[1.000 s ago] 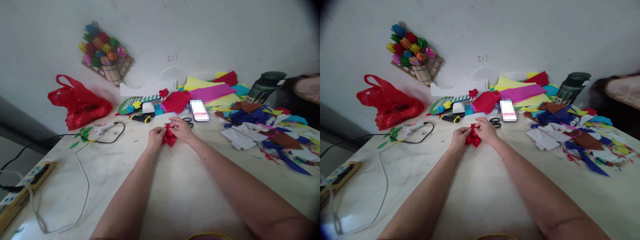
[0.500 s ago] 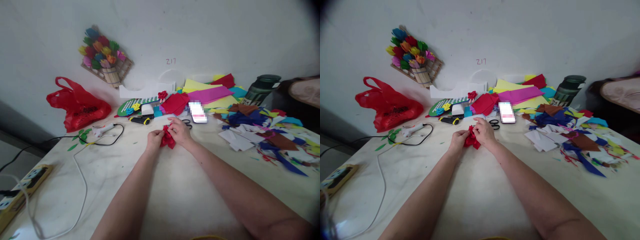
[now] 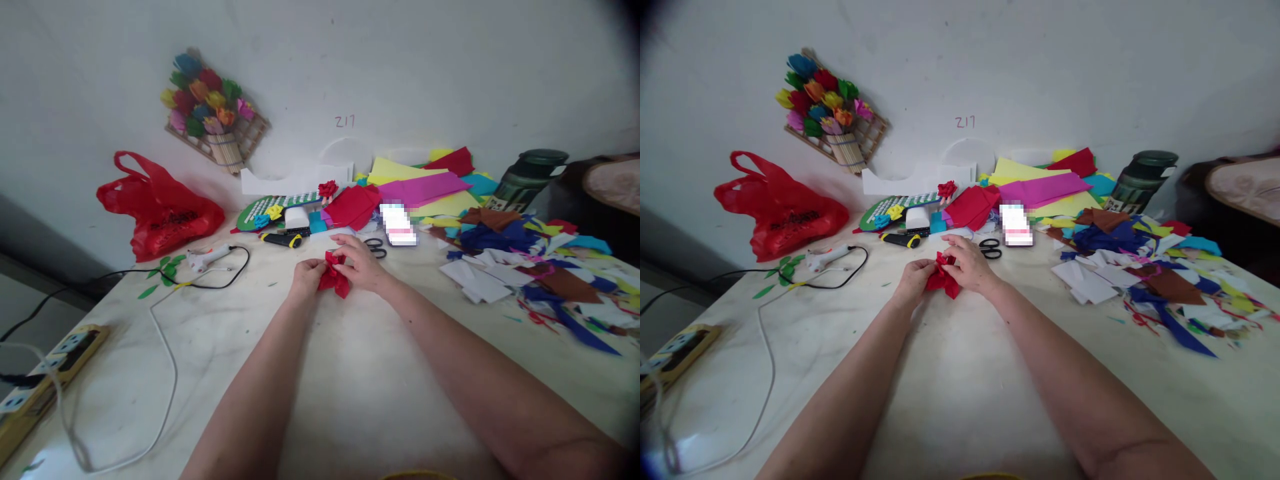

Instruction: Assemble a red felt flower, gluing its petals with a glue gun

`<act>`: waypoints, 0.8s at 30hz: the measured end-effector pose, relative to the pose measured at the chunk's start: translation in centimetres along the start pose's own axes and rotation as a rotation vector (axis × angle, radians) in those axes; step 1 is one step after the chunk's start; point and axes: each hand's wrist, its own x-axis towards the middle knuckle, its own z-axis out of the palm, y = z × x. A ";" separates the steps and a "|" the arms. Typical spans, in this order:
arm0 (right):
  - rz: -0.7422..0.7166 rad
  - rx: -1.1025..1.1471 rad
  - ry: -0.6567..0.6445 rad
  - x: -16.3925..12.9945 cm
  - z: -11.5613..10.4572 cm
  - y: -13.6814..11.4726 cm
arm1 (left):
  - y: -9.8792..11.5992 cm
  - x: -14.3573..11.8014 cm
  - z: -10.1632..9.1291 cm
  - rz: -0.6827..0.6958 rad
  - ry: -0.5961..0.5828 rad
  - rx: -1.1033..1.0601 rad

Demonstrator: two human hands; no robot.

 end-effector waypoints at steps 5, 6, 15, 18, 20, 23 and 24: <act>-0.031 -0.082 -0.011 0.0 0.4 0.4 | -0.3 0.3 -0.1 0.050 0.048 0.096; -0.033 -0.087 -0.008 0.0 0.4 0.5 | -0.4 0.3 -0.1 0.059 0.058 0.098; -0.031 -0.126 -0.009 0.2 0.4 0.4 | -0.1 0.1 0.0 0.056 0.061 0.053; -0.066 -0.110 -0.004 0.2 0.3 0.0 | 0.3 -0.3 0.1 0.013 -0.020 0.002; -0.081 -0.101 -0.023 0.2 0.3 -0.1 | 0.3 -0.4 0.1 0.009 -0.036 0.020; -0.076 -0.114 -0.079 0.2 0.3 0.0 | 0.1 -0.3 -0.1 0.042 -0.006 0.078; -0.067 -0.123 -0.094 0.2 0.4 0.0 | 0.0 -0.2 -0.1 0.054 0.004 0.096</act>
